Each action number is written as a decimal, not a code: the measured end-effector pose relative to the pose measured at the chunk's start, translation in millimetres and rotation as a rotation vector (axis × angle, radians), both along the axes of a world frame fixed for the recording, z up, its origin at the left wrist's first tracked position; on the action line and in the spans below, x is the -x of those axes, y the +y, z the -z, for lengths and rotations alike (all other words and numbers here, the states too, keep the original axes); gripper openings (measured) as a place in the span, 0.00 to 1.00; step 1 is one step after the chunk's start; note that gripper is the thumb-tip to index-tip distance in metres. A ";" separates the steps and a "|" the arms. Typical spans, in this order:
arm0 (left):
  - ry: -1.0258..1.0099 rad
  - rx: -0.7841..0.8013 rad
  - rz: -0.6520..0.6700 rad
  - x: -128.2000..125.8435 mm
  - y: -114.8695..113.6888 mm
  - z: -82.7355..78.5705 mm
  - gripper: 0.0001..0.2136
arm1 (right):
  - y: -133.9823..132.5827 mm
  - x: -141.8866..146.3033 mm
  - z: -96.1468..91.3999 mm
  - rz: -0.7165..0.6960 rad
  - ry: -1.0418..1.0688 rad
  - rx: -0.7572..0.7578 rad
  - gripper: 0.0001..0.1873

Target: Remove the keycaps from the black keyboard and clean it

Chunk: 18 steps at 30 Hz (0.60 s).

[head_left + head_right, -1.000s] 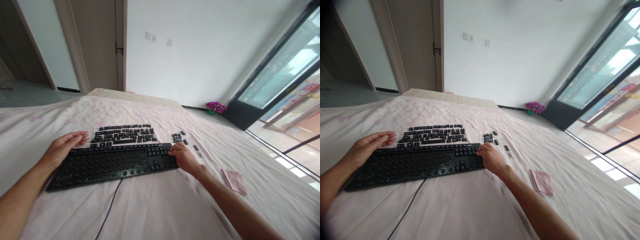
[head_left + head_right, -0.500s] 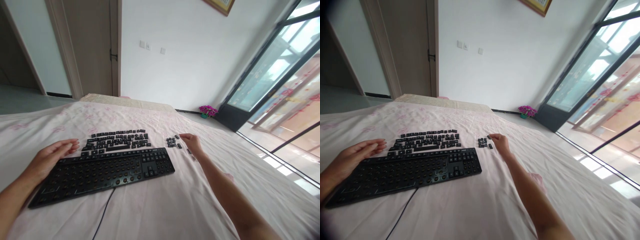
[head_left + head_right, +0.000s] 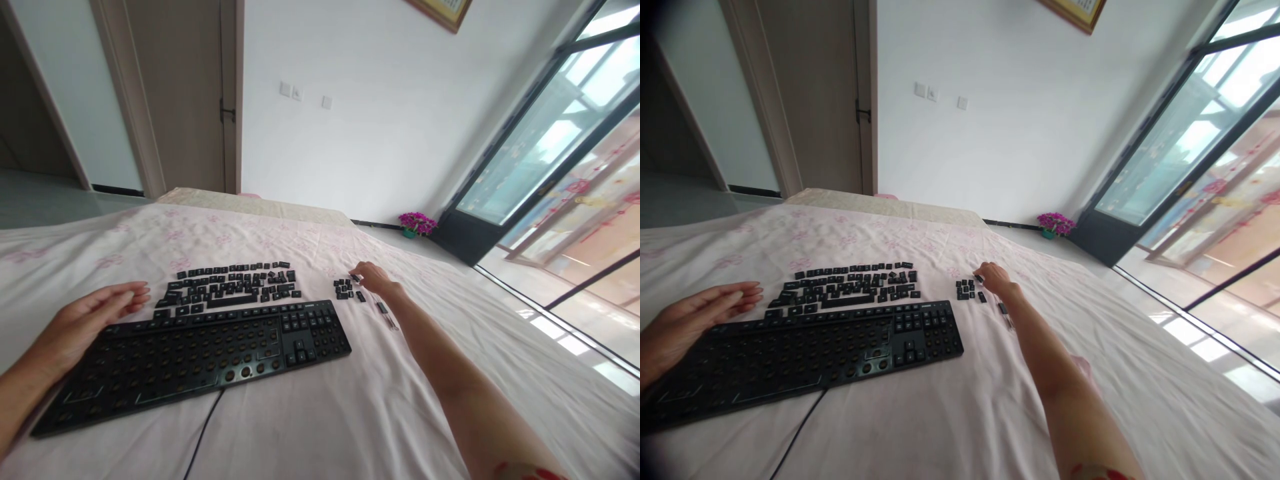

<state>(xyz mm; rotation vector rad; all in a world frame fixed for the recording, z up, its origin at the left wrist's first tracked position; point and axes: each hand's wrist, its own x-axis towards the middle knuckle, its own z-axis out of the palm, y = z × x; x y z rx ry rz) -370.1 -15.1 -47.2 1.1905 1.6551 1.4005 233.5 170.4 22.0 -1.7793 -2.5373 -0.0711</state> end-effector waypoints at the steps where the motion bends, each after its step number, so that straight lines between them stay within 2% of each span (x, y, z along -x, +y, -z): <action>1: -0.044 0.011 0.013 1.6 0.6 1.3 0.24 | 1.5 -0.1 -1.9 -0.021 -0.026 0.009 0.23; 4: -0.164 0.048 0.036 5.4 1.6 3.5 0.26 | 5.2 0.7 -5.4 -0.058 -0.082 0.028 0.20; 10: -0.174 0.050 0.024 -0.4 -0.5 -3.3 0.27 | 6.1 2.5 -5.4 -0.067 -0.091 0.049 0.15; 18: -0.165 0.028 0.018 -4.3 -1.2 -7.1 0.27 | -4.7 0.3 -10.7 -0.027 0.125 0.038 0.17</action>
